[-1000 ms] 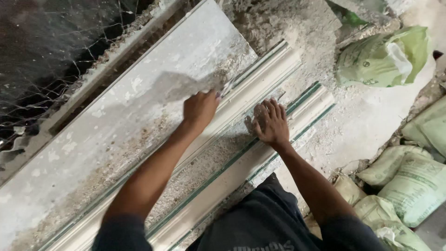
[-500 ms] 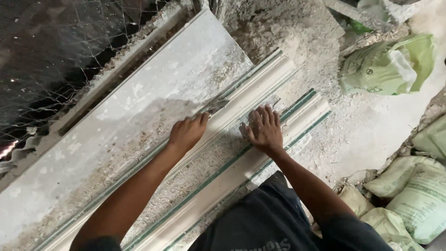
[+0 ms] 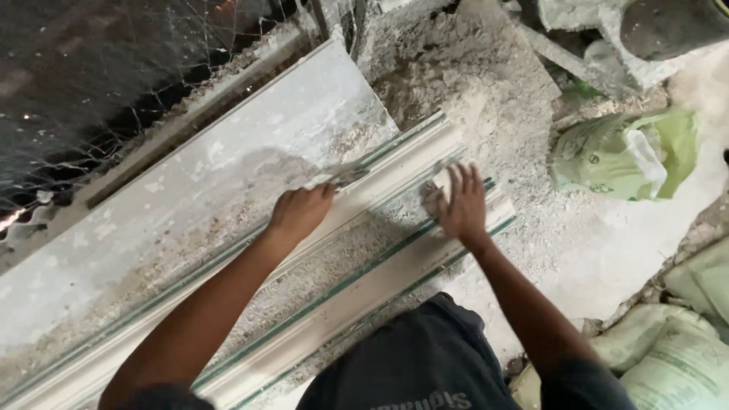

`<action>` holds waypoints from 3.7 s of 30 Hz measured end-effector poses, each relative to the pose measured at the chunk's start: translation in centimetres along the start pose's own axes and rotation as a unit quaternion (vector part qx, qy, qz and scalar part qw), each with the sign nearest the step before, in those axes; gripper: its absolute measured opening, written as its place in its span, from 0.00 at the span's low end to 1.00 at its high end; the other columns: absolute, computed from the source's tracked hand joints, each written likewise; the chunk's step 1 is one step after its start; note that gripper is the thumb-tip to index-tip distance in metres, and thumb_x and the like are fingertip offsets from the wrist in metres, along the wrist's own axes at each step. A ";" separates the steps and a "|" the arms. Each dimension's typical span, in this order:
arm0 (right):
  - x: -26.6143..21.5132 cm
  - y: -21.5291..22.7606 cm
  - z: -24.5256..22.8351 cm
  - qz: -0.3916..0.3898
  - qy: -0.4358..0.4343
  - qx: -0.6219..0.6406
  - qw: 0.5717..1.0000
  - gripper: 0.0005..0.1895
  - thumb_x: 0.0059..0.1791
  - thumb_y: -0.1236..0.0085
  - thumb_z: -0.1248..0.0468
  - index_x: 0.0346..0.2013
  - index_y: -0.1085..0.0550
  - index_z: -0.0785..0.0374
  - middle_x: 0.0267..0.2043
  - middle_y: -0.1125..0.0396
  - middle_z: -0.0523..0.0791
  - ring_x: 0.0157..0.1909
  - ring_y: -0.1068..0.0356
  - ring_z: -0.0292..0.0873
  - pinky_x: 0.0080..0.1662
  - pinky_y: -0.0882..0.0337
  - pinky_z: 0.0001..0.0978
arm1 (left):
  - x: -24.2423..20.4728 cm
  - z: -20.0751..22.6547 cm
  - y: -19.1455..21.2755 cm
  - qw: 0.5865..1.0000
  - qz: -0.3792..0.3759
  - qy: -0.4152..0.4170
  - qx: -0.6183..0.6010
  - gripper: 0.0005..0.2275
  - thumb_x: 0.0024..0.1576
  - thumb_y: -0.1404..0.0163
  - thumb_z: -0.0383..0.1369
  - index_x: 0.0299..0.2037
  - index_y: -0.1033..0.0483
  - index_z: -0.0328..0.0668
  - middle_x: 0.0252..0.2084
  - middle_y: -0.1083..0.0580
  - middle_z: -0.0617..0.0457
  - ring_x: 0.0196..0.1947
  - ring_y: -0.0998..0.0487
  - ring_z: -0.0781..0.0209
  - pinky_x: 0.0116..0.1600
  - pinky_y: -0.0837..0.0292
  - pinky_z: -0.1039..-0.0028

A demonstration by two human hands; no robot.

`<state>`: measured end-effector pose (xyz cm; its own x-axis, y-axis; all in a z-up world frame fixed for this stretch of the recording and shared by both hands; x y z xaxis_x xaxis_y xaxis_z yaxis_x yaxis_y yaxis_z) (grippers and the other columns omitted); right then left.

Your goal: The person scrapes white dust and debris off of several long white moldings using a metal scraper. They work along the length of the moldings, clearing the surface and edges of the accumulated white powder.

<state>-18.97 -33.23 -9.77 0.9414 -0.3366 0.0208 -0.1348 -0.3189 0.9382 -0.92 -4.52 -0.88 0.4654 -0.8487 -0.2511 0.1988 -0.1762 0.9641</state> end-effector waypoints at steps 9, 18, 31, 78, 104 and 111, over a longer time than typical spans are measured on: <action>2.6 1.4 2.5 -0.013 -0.067 -0.041 0.997 0.41 0.55 0.60 0.44 0.73 0.47 0.71 0.77 0.54 0.58 0.77 0.55 0.56 0.69 0.54 0.62 | 16.0 7.8 0.1 0.989 0.141 -0.038 -0.018 0.07 0.58 0.52 0.27 0.38 0.19 0.39 0.32 0.19 0.45 0.30 0.16 0.51 0.30 0.20 0.60; 3.0 1.8 3.1 0.004 -0.042 -0.024 0.999 0.39 0.57 0.62 0.45 0.73 0.46 0.70 0.78 0.54 0.58 0.76 0.51 0.56 0.69 0.53 0.60 | 12.0 5.0 1.2 0.994 0.098 -0.040 0.007 0.08 0.56 0.52 0.26 0.39 0.19 0.34 0.35 0.19 0.42 0.29 0.16 0.49 0.31 0.19 0.58; 2.0 1.1 3.1 -0.026 -0.061 -0.042 0.997 0.40 0.56 0.62 0.45 0.75 0.49 0.70 0.78 0.56 0.58 0.75 0.51 0.55 0.70 0.53 0.58 | 20.0 9.4 1.0 0.983 0.185 -0.012 -0.003 0.07 0.55 0.49 0.28 0.30 0.17 0.43 0.32 0.18 0.43 0.29 0.16 0.49 0.32 0.20 0.59; 3.0 1.1 3.7 0.046 -0.062 -0.002 0.997 0.35 0.55 0.59 0.49 0.71 0.41 0.67 0.74 0.46 0.55 0.73 0.43 0.54 0.68 0.47 0.53 | 18.2 14.9 4.5 0.924 0.233 0.051 -0.300 0.12 0.60 0.51 0.40 0.46 0.23 0.41 0.38 0.20 0.43 0.37 0.19 0.39 0.39 0.24 0.50; -1.9 -1.0 -0.8 0.171 0.186 -0.030 0.967 0.24 0.57 0.49 0.67 0.67 0.37 0.72 0.66 0.41 0.61 0.69 0.47 0.62 0.65 0.43 0.64 | -31.4 19.8 -16.3 0.624 0.384 0.461 -0.500 0.22 0.61 0.49 0.32 0.66 0.35 0.43 0.55 0.22 0.44 0.52 0.18 0.50 0.49 0.21 0.62; -15.3 -10.0 -24.0 -0.105 0.146 0.345 0.921 0.16 0.58 0.50 0.59 0.54 0.30 0.69 0.36 0.30 0.48 0.27 0.30 0.42 0.30 0.31 0.37 | -45.4 19.1 -24.1 0.541 0.453 0.470 -0.530 0.21 0.65 0.52 0.32 0.67 0.41 0.39 0.47 0.22 0.39 0.44 0.19 0.43 0.47 0.24 0.60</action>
<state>-24.62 -3.59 -11.20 0.9986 0.0171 0.0498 -0.0096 -0.8714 0.4905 -43.34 28.70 -11.03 0.9200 0.3698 -0.1294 -0.3279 0.9075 0.2625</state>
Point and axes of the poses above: each hand's wrist, its own x-axis towards the middle knuckle, its own y-axis out of the back of the hand, z = x × y, the point moved 5 cm from there along x, towards the middle knuckle
